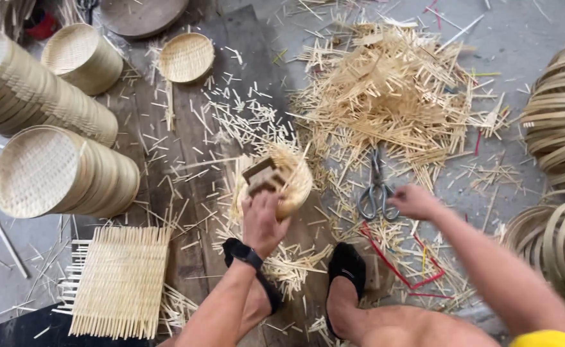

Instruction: The recorder is weaving bamboo strips into a circular steamer base and trimming the edges with scissors.

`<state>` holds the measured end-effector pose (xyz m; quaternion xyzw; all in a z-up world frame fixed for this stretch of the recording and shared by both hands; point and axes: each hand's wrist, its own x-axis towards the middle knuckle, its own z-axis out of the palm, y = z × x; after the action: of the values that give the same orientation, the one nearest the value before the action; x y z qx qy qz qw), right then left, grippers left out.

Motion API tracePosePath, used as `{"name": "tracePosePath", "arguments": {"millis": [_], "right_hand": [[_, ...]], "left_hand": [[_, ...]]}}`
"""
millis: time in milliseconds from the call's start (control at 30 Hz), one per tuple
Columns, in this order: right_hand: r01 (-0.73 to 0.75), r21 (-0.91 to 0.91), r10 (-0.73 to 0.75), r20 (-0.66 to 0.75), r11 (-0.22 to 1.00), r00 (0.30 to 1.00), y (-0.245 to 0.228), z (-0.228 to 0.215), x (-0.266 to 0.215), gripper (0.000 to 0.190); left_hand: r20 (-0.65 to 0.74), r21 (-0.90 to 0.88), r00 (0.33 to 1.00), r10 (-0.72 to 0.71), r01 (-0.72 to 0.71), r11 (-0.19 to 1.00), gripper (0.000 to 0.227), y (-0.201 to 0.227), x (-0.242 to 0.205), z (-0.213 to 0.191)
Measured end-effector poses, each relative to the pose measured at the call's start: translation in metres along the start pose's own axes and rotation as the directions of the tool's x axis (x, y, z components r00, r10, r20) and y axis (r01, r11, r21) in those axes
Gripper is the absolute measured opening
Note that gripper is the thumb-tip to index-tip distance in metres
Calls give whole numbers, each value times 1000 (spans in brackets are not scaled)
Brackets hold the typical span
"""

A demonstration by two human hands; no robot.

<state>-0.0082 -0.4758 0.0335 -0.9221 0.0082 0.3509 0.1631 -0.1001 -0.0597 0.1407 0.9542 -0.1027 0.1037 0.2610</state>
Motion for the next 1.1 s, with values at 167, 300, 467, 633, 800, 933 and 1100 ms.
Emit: {"name": "tracePosePath", "arguments": {"millis": [167,300,467,633,800,933,1100], "right_hand": [[-57,83,79,-297,995,952,14,103,43,62],[-229,252,282,-198,940,939,0,107,39,81],[-356,325,392,-53,876,918,9,103,49,80],[-271,654,222,159,706,962,67,154,78,55],[-183,595,224,5,783,975,6,128,-1,62],[-146,344,200,-129,928,971,-17,117,-32,59],[41,62,-37,-67,997,997,-64,86,-68,68]], "left_hand": [[415,60,897,-154,142,988,53,-30,-80,72],[566,-125,817,-109,216,968,30,-58,-97,82],[274,111,958,-79,50,993,100,-56,-23,71],[453,118,865,-216,182,976,142,-57,-2,64],[235,43,949,-212,207,977,142,-40,-5,57],[67,165,972,-225,211,963,137,-57,-16,91],[190,103,903,-387,373,922,137,-55,-17,93]]}}
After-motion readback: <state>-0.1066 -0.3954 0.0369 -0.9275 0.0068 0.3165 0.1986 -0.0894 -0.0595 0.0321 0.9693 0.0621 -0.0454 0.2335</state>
